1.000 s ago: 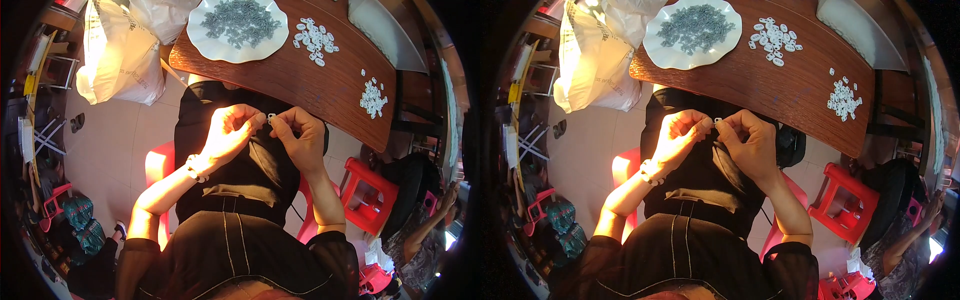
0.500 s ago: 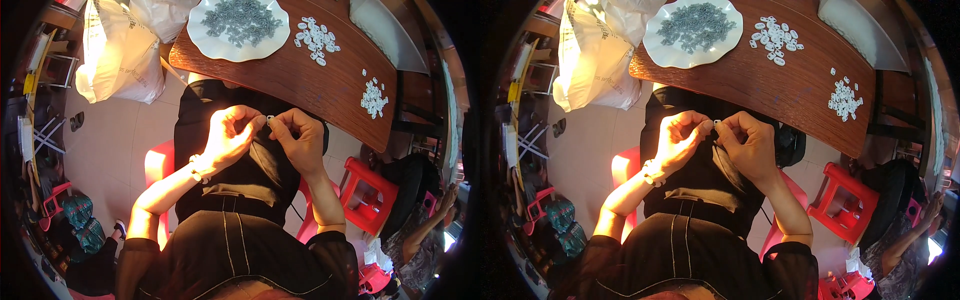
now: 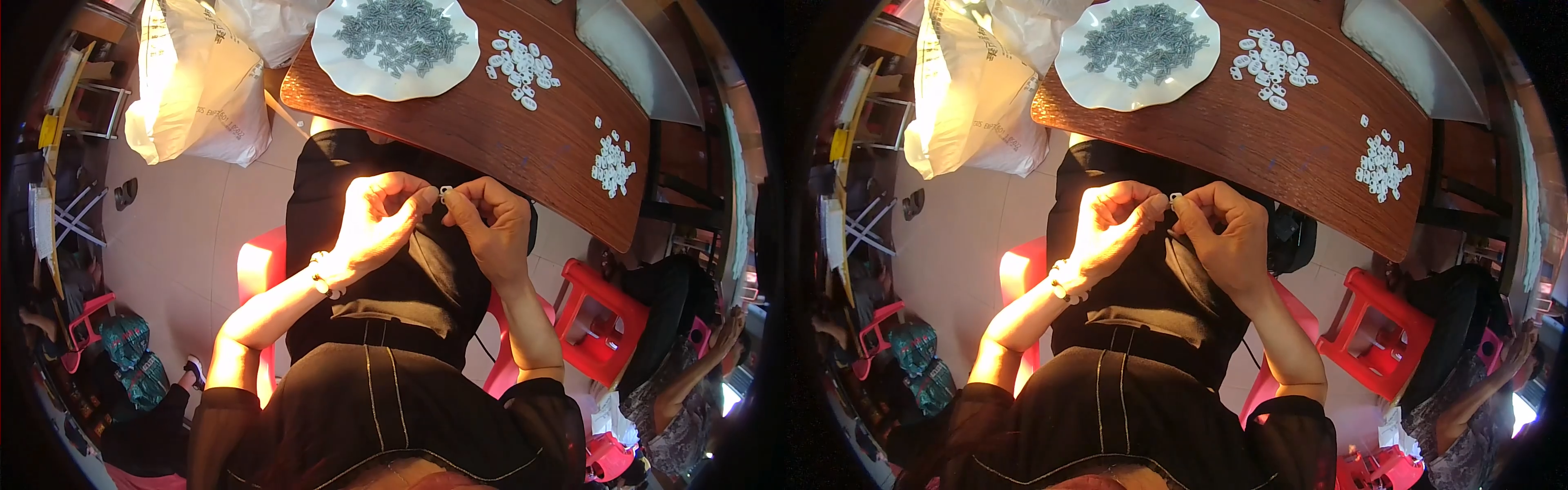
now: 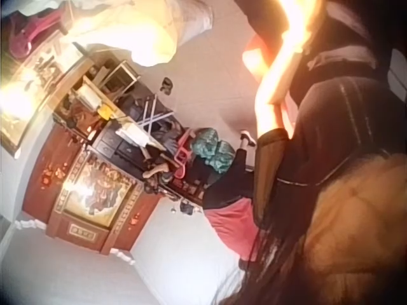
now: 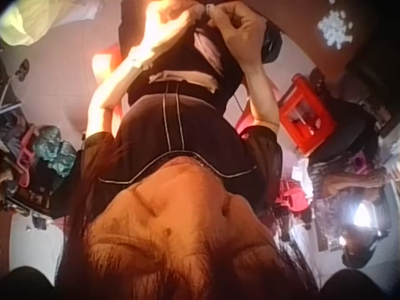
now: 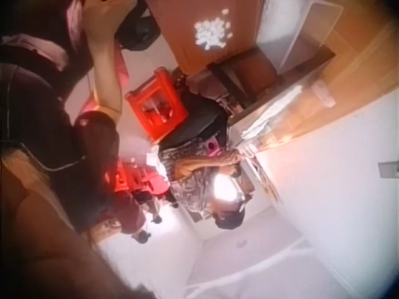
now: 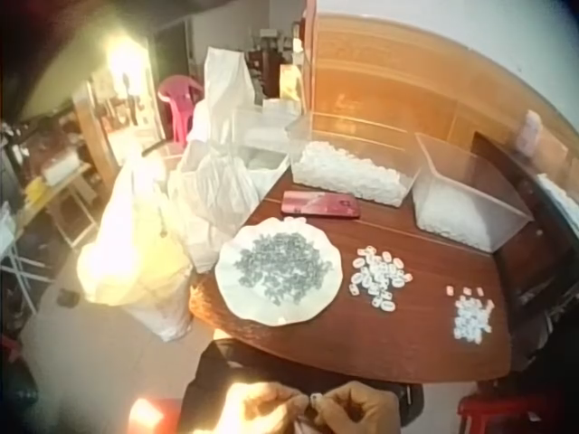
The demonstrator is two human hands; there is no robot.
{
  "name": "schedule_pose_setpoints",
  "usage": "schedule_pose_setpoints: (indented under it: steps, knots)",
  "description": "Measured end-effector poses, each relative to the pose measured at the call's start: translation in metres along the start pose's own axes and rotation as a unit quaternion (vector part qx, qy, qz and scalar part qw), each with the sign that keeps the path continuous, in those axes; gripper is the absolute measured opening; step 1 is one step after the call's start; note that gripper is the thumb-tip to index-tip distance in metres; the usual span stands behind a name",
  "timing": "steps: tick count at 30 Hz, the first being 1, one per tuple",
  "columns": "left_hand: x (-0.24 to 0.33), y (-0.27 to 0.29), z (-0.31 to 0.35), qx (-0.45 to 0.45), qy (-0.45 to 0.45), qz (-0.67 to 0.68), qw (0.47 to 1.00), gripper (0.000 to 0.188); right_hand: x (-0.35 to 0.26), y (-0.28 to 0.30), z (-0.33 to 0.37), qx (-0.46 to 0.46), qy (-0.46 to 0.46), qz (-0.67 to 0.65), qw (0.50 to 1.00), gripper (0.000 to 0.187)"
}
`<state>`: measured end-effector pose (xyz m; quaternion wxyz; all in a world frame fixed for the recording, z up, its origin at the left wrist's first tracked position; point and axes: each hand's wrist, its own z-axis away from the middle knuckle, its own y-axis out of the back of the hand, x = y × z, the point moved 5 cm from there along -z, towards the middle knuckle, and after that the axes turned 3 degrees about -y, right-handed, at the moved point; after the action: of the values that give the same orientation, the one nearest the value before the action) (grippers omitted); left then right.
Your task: Manually assembling small plastic hardware components by inserting metal pins into them.
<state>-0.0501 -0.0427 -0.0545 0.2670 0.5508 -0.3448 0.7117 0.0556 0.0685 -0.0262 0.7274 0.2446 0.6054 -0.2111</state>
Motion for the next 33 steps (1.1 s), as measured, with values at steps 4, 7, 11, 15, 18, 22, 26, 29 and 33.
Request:
schedule_pose_setpoints:
  steps: [4, 7, 11, 15, 18, 22, 26, 29, 33]
  knots:
    - [0.0009, -0.0002, -0.0004, -0.007, 0.002, 0.005, 1.000, 0.013, 0.0028, 0.0005, -0.0004, -0.002, -0.001, 0.001, 1.000, 0.011]
    - [0.0010, -0.0008, -0.0005, -0.004, 0.004, -0.009, 1.000, 0.013, 0.0021, 0.0010, -0.0002, -0.002, 0.001, 0.012, 1.000, 0.012]
    - [-0.0021, -0.0002, 0.0005, 0.006, 0.012, -0.005, 1.000, 0.012, 0.0022, 0.0004, -0.0005, -0.009, 0.010, 0.027, 1.000, 0.012]
    - [-0.0012, -0.0011, 0.0001, 0.004, 0.012, -0.022, 1.000, 0.012, 0.0016, 0.0014, -0.0008, -0.014, 0.009, 0.043, 0.999, 0.013]
    - [0.0001, -0.0011, 0.0000, 0.000, 0.007, -0.030, 1.000, 0.012, 0.0003, 0.0014, -0.0016, -0.022, 0.007, 0.054, 0.998, 0.014]
    - [-0.0007, -0.0010, 0.0003, -0.001, 0.008, -0.026, 1.000, 0.014, 0.0027, 0.0010, -0.0022, -0.031, 0.005, 0.056, 0.998, 0.014]
    - [-0.0040, 0.0000, 0.0000, -0.004, 0.010, -0.029, 1.000, 0.017, 0.0034, 0.0005, -0.0020, -0.029, 0.008, 0.048, 0.998, 0.014]
    - [-0.0027, 0.0002, -0.0005, -0.007, 0.008, -0.030, 0.999, 0.018, 0.0041, 0.0003, -0.0025, -0.035, 0.000, 0.052, 0.998, 0.013]
    - [-0.0034, 0.0006, -0.0033, -0.012, 0.021, 0.000, 1.000, 0.019, 0.0063, 0.0011, -0.0036, -0.027, -0.016, 0.007, 0.999, 0.014]
